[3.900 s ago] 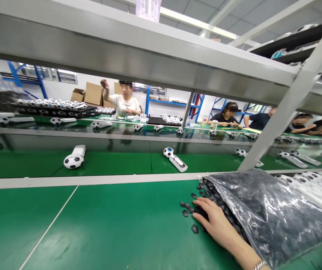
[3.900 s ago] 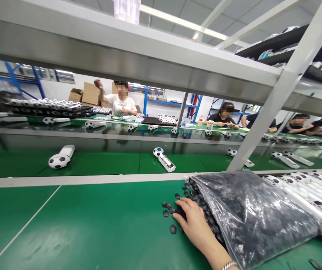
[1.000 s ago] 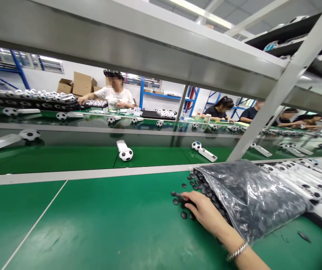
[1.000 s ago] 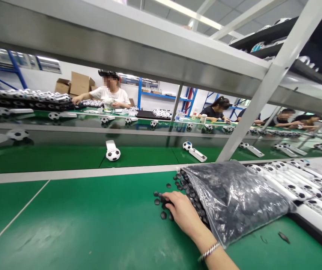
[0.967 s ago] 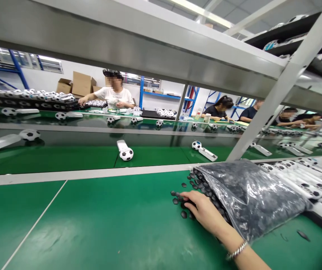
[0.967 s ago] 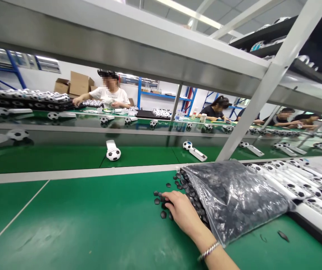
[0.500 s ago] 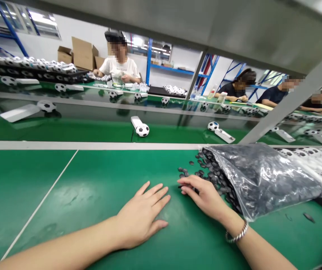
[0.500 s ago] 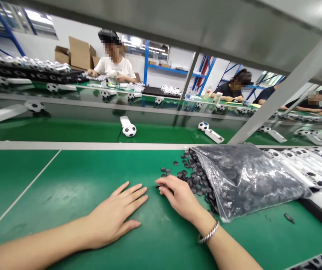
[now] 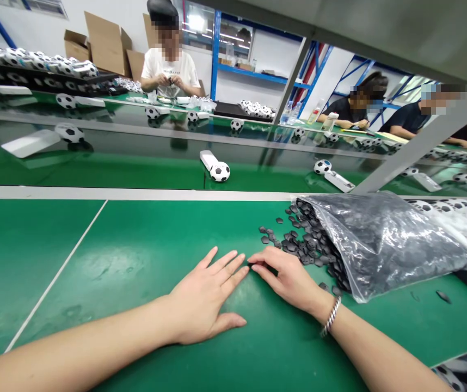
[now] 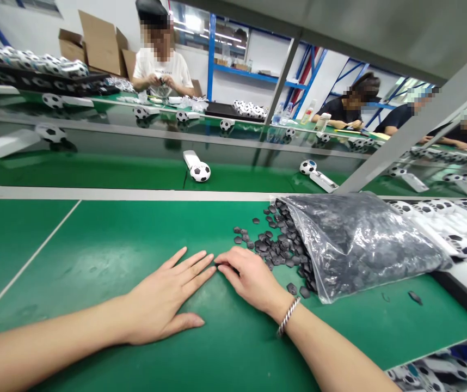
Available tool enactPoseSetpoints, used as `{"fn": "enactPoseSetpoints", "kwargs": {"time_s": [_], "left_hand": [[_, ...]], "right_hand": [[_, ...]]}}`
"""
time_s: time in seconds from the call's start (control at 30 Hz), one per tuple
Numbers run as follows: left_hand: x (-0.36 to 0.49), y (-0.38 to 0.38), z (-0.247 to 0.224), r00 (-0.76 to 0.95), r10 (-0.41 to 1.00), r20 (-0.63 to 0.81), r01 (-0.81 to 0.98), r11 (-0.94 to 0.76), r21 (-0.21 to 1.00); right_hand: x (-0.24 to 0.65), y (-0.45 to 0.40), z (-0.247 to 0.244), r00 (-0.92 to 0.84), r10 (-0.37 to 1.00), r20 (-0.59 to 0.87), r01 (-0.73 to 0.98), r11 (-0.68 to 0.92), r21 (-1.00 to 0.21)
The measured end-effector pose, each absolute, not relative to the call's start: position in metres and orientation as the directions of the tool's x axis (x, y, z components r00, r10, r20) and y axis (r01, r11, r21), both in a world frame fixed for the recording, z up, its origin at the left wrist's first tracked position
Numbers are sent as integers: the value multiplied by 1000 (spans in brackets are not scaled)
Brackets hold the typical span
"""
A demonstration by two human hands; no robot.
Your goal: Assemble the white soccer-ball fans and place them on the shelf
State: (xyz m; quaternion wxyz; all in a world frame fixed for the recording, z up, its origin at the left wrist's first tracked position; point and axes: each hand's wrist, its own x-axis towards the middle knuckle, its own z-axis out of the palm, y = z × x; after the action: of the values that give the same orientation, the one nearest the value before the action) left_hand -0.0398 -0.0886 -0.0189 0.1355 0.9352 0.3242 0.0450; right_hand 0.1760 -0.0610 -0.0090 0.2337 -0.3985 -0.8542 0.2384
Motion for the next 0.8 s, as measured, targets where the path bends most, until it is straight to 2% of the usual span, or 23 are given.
{"fn": "enactPoseSetpoints", "kwargs": {"time_s": [0.4,0.8], "left_hand": [[-40,-88,-20,783,622,8,594,-751,289],[-41,-91,-3,779,627,-8,588,-726,356]], "right_hand": [[175,-62,-7,-586,788,190,546,557,-626],[176,-67,-8,-649,757,74,618,582,-528]]}}
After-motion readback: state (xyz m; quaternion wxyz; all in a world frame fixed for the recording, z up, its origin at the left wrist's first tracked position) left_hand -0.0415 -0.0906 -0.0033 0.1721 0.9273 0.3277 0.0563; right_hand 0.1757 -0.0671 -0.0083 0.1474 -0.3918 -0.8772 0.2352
